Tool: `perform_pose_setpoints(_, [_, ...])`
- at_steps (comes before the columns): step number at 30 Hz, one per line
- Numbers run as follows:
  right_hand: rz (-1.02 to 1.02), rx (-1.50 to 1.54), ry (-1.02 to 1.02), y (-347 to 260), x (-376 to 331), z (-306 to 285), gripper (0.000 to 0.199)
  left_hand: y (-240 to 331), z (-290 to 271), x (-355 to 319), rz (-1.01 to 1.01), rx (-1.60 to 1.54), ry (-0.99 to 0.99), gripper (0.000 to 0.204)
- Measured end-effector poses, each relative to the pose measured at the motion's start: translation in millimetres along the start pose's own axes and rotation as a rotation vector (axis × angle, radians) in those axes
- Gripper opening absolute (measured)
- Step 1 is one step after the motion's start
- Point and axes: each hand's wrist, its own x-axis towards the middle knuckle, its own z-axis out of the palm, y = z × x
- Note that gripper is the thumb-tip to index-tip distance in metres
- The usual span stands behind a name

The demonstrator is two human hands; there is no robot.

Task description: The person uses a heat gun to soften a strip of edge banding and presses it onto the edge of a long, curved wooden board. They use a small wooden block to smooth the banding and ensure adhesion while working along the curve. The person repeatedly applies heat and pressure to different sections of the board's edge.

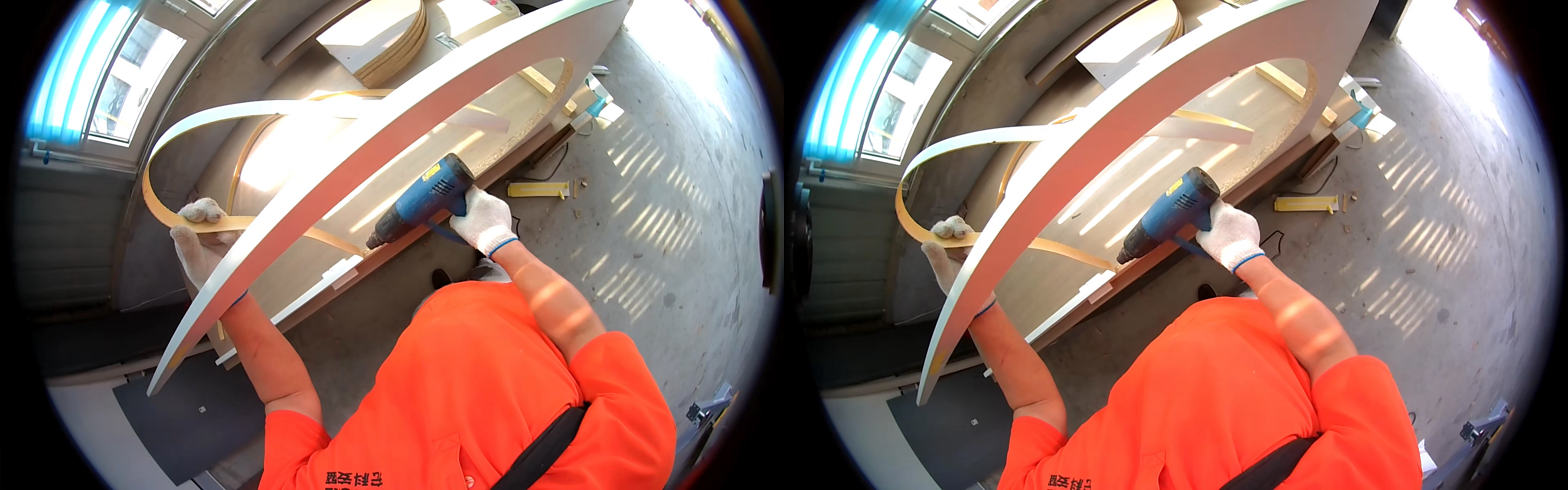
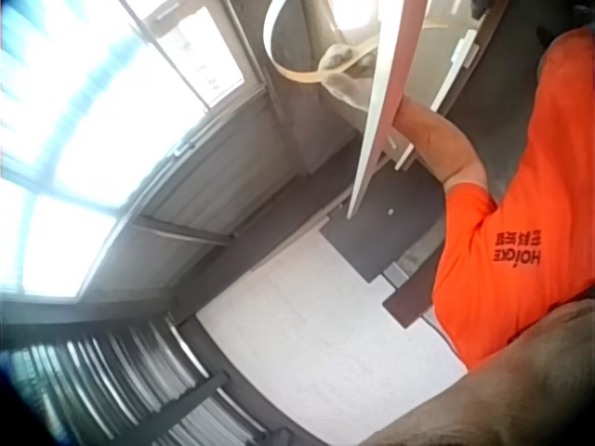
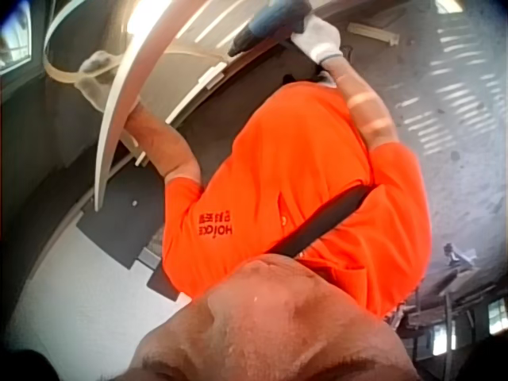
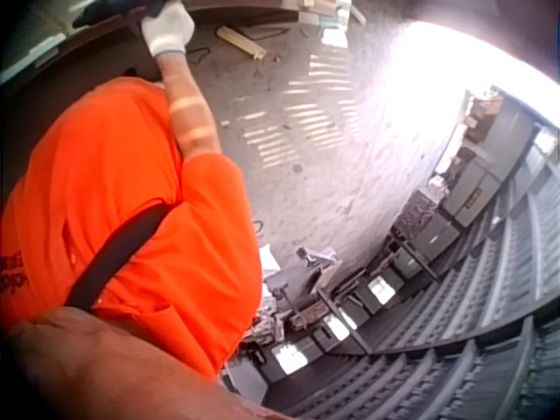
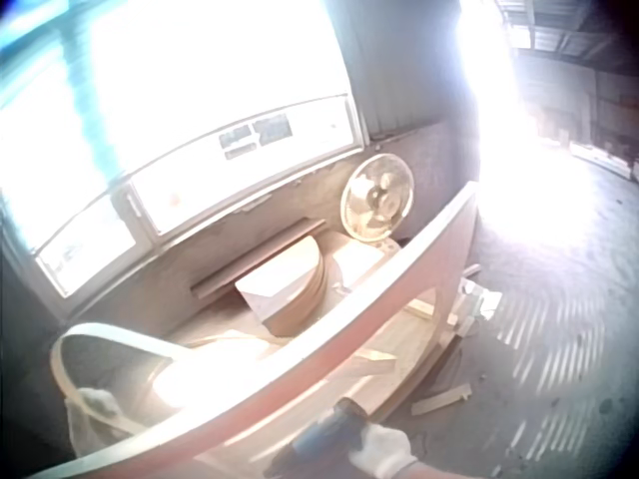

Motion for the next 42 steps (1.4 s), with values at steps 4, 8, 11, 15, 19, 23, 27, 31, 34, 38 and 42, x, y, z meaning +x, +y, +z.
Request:
perform_pose_setpoints(4, [0.015, 0.003, -0.018, 2.5, -0.2, 11.5, 0.045, 0.7, 3.3, -2.3, 0.024, 0.065, 0.017, 0.047])
perform_pose_setpoints(8, [0.016, 0.053, -0.002, -1.9, -4.1, 4.9, 0.045, 2.2, -5.6, -3.7, 0.009, 0.088, 0.017, 0.046])
perform_pose_setpoints(11, [-0.018, 0.157, 0.058, -5.5, -9.3, -6.9, 0.047, 2.1, 0.7, -6.7, 0.018, 0.134, 0.039, 0.046])
perform_pose_setpoints(15, [-0.067, 0.305, 0.123, -14.1, -17.3, -29.5, 0.051, 4.5, -2.8, -9.7, 0.010, 0.237, 0.042, 0.046])
perform_pose_setpoints(19, [-0.147, 0.374, 0.284, -19.0, -19.0, -40.3, 0.045, 4.4, -1.3, -9.7, 0.009, 0.266, 0.049, 0.047])
perform_pose_setpoints(23, [-0.067, 0.262, 0.152, -39.4, -23.1, -68.2, 0.046, 3.9, -1.3, -10.0, 0.001, 0.272, 0.053, 0.049])
perform_pose_setpoints(27, [-0.119, 0.342, 0.264, -50.6, -27.8, -76.5, 0.047, 2.8, 6.6, -9.6, 0.027, 0.268, 0.070, 0.054])
perform_pose_setpoints(31, [-0.118, 0.360, 0.254, -58.2, -25.7, -81.3, 0.049, 4.8, 13.2, -11.2, 0.020, 0.288, 0.059, 0.053])
perform_pose_setpoints(34, [-0.106, 0.392, 0.226, -63.6, -26.7, -86.8, 0.049, 5.3, 9.9, -13.2, 0.007, 0.302, 0.060, 0.052])
perform_pose_setpoints(38, [-0.114, 0.389, 0.237, -62.7, -23.9, -82.9, 0.049, 4.1, 3.9, -12.6, 0.008, 0.282, 0.049, 0.050])
perform_pose_setpoints(42, [-0.111, 0.397, 0.242, -65.1, -25.0, -83.5, 0.050, 3.9, 3.3, -13.5, 0.008, 0.284, 0.044, 0.048])
